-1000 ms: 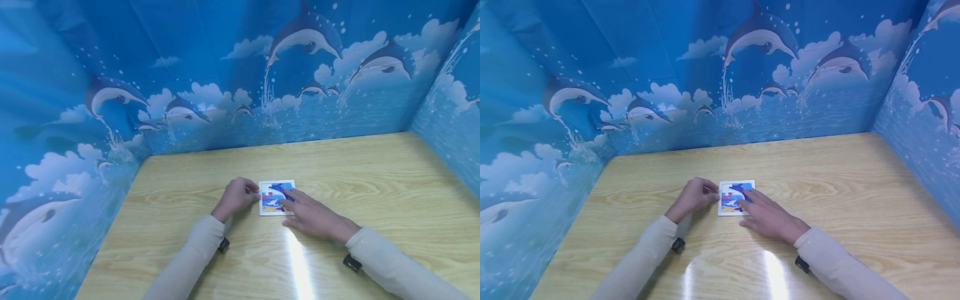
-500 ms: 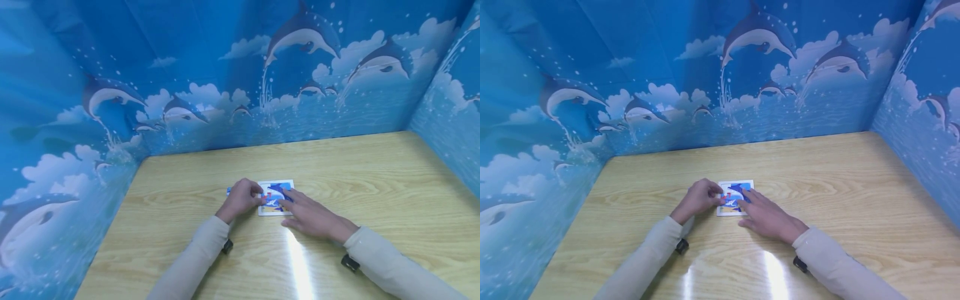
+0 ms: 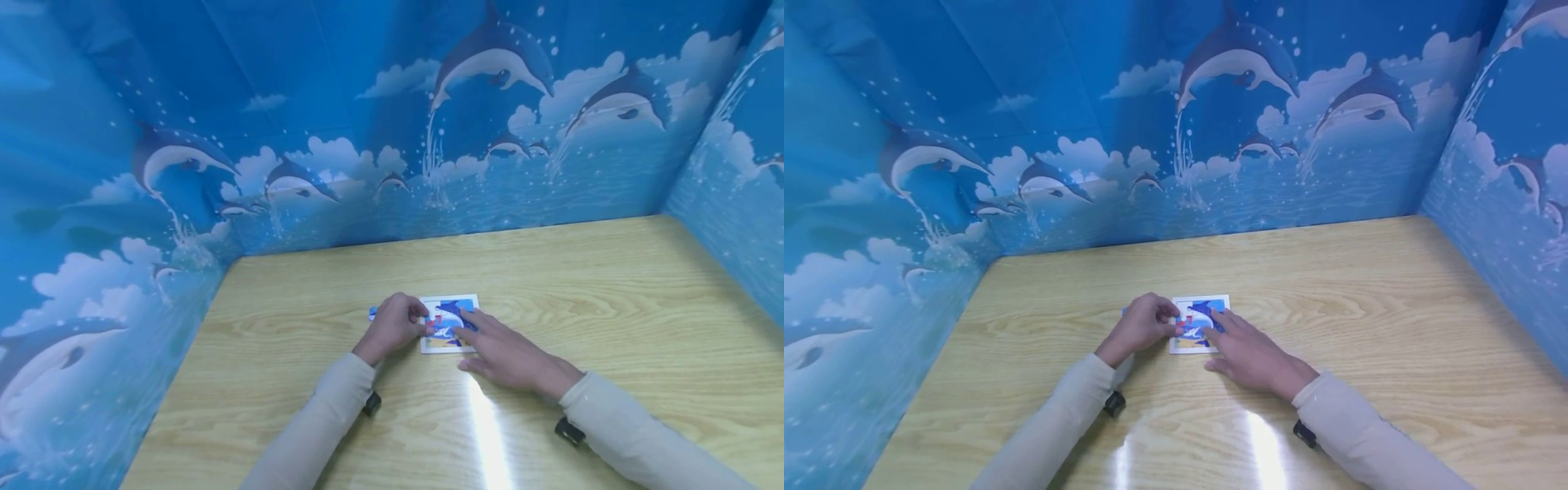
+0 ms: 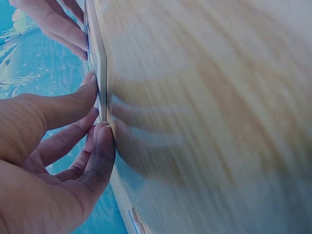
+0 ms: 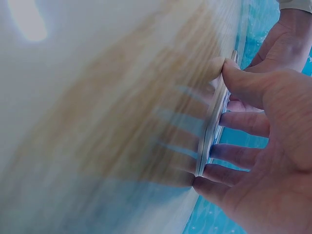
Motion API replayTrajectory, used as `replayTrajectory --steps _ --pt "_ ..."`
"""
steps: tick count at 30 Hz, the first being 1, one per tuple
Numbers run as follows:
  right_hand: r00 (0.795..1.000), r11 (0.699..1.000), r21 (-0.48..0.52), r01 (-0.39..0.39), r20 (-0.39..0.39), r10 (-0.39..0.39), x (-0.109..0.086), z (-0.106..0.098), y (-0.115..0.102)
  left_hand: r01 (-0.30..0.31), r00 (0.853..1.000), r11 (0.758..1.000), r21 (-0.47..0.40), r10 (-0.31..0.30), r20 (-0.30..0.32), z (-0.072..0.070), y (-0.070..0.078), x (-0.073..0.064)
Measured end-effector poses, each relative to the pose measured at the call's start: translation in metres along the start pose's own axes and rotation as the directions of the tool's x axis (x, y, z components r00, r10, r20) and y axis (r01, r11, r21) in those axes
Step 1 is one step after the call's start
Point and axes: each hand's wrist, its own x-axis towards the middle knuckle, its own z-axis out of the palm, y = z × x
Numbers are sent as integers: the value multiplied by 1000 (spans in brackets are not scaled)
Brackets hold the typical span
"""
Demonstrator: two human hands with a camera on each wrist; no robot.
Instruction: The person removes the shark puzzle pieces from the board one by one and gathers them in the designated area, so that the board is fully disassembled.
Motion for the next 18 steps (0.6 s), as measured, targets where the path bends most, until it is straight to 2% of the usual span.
replayTrajectory --steps 7,18 --pt "1000 1000 3 -6 2 6 0 0 -1 27 1000 1000 -4 -27 -1 0 3 -1" --pt "1000 1000 -6 13 -15 -13 -2 -2 -1 0 999 1000 -12 0 -39 0 3 -2"
